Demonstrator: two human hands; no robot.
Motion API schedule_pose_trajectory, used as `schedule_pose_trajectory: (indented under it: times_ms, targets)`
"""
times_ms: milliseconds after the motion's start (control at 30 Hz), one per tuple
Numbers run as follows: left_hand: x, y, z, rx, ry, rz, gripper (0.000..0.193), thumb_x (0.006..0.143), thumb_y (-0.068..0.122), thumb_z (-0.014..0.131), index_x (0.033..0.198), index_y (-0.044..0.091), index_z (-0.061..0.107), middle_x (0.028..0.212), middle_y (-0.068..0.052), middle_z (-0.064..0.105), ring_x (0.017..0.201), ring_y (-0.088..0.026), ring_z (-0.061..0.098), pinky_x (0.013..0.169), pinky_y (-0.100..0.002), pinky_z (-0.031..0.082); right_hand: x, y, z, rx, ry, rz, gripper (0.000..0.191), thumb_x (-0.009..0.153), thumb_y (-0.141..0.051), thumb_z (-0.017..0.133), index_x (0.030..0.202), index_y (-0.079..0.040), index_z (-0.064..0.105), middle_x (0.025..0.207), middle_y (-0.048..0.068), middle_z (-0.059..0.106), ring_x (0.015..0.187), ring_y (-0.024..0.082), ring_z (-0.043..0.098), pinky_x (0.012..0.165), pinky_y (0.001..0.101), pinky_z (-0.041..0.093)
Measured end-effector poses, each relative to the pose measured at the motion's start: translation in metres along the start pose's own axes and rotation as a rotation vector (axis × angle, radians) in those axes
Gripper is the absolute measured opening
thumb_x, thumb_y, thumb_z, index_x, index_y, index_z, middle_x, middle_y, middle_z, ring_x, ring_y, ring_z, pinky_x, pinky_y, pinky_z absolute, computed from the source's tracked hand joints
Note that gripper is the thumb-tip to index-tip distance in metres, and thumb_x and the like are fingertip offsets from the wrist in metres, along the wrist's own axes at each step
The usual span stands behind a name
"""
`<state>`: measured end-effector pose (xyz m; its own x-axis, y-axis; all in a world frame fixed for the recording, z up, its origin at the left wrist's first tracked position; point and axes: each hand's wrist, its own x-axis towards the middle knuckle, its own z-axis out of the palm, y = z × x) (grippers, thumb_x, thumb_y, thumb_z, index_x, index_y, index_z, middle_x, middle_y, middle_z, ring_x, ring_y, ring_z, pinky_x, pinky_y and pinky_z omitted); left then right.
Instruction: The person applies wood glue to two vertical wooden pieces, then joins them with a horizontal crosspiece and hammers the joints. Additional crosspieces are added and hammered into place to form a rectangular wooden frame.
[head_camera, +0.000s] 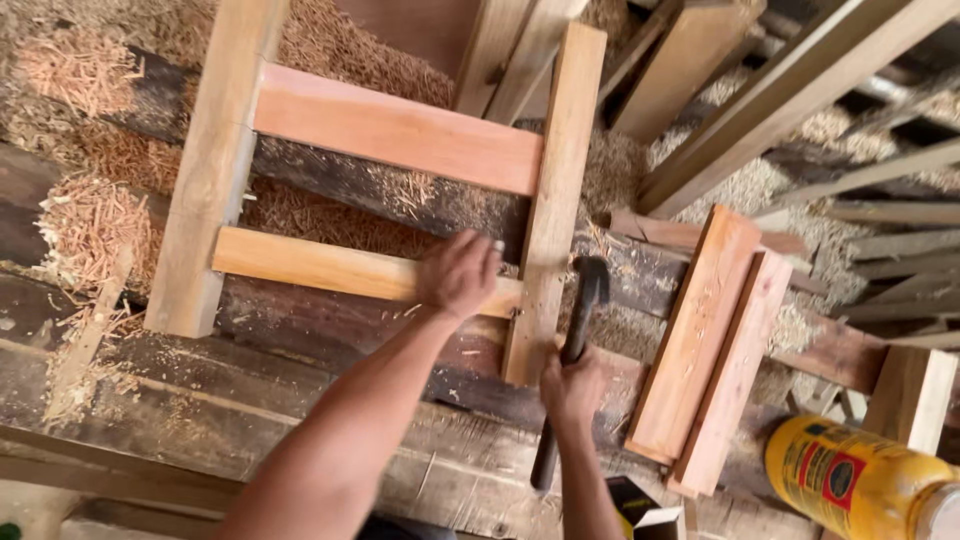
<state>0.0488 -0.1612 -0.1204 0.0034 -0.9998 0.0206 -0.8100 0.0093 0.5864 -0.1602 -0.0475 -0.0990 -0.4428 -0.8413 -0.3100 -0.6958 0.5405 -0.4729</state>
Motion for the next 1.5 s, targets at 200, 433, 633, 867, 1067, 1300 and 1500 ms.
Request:
schedule_pose_trajectory:
  times_ms: [200, 433, 633, 867, 1067, 1300, 1500]
  targets:
    - [-0.001, -0.096, -0.078, 0.078, 0.382, -0.191, 0.032, 0.106, 0.043, 0.06, 0.126, 0.018, 0.063, 0.108, -0.008, 0.061, 0.087, -0.021, 0.06, 0.058, -0.037, 0.051, 0.069, -0.069, 0.007, 0.016, 0.04, -0.031, 0.042, 0.081, -0.037, 0.082, 0.089, 0.001, 0.068, 0.082, 0.019, 0.072, 0.076, 0.033, 0.072, 0.076, 0.0495, 0.057]
    - [0.001, -0.217, -0.19, 0.457, 0.343, -0.8, 0.119, 0.064, 0.064, 0.09, 0.143, -0.011, 0.042, 0.119, -0.021, 0.043, 0.093, -0.031, 0.057, 0.072, -0.048, 0.053, 0.122, -0.14, 0.037, -0.198, 0.097, 0.025, 0.056, 0.069, -0.043, 0.095, 0.094, 0.002, 0.075, 0.083, 0.021, 0.073, 0.073, 0.034, 0.072, 0.061, 0.0494, 0.057]
    - [0.001, -0.233, -0.202, 0.29, 0.185, -0.864, 0.078, 0.066, 0.057, 0.092, 0.115, 0.002, 0.064, 0.113, -0.008, 0.052, 0.094, -0.024, 0.056, 0.072, -0.038, 0.056, 0.13, -0.164, 0.035, -0.34, -0.016, -0.039, 0.023, 0.08, -0.024, 0.082, 0.088, -0.003, 0.076, 0.073, 0.01, 0.074, 0.054, 0.021, 0.066, 0.044, 0.0376, 0.054]
    - [-0.068, -0.239, -0.218, 0.164, 0.213, -0.72, 0.061, 0.073, 0.048, 0.091, 0.109, 0.005, 0.069, 0.11, -0.008, 0.056, 0.095, -0.023, 0.059, 0.076, -0.036, 0.057, 0.068, -0.102, 0.02, -0.278, 0.086, -0.034, 0.03, 0.081, -0.026, 0.082, 0.092, -0.001, 0.072, 0.079, 0.013, 0.073, 0.054, 0.02, 0.065, 0.045, 0.0377, 0.054]
    - [-0.135, -0.244, -0.232, 0.256, 0.144, -0.789, 0.063, 0.07, 0.049, 0.093, 0.104, 0.002, 0.069, 0.118, -0.011, 0.057, 0.094, -0.026, 0.061, 0.077, -0.042, 0.057, -0.021, -0.065, 0.026, -0.166, 0.009, 0.117, 0.046, 0.072, -0.031, 0.086, 0.101, 0.001, 0.07, 0.092, 0.019, 0.077, 0.072, 0.027, 0.075, 0.063, 0.0439, 0.062]
    - [-0.163, -0.246, -0.222, 0.466, 0.34, -0.571, 0.072, 0.058, 0.052, 0.098, 0.108, 0.006, 0.072, 0.123, -0.012, 0.058, 0.108, -0.029, 0.059, 0.087, -0.044, 0.053, -0.057, -0.053, 0.026, -0.235, 0.067, -0.04, 0.058, 0.063, -0.037, 0.095, 0.1, 0.001, 0.071, 0.095, 0.022, 0.074, 0.081, 0.035, 0.071, 0.073, 0.049, 0.059]
    - [-0.173, -0.247, -0.219, 0.326, 0.223, -0.721, 0.077, 0.062, 0.053, 0.098, 0.114, 0.003, 0.071, 0.12, -0.01, 0.057, 0.102, -0.028, 0.057, 0.085, -0.045, 0.052, -0.075, -0.053, 0.018, -0.18, -0.116, 0.221, 0.046, 0.076, -0.027, 0.081, 0.111, -0.002, 0.065, 0.104, 0.015, 0.069, 0.078, 0.03, 0.074, 0.069, 0.0451, 0.063]
